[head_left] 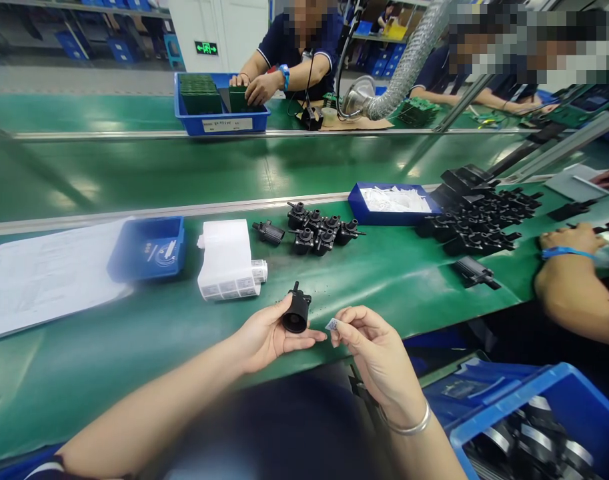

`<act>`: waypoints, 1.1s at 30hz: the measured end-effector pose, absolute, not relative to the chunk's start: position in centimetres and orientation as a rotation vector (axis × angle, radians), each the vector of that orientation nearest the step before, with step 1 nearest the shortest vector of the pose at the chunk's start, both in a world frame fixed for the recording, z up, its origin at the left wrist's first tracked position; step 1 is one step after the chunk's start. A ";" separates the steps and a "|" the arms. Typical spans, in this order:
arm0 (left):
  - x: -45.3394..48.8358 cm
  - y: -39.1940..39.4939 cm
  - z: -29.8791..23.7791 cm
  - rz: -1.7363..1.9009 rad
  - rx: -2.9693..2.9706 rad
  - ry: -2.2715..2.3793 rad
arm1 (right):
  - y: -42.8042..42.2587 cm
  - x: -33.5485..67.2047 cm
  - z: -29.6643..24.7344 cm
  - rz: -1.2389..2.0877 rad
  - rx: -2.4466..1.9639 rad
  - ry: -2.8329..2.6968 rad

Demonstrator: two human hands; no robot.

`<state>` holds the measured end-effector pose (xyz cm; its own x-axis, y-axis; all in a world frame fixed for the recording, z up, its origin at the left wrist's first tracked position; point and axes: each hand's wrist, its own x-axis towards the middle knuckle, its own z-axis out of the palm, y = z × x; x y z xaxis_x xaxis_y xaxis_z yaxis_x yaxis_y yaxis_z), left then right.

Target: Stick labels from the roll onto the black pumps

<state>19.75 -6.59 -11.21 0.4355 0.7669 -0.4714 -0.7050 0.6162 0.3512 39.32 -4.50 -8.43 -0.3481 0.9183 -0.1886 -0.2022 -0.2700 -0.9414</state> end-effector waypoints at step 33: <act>20.3 -7.7 -11.3 1.036 0.869 0.883 | -5.0 37.7 -8.8 2.018 -0.943 -1.042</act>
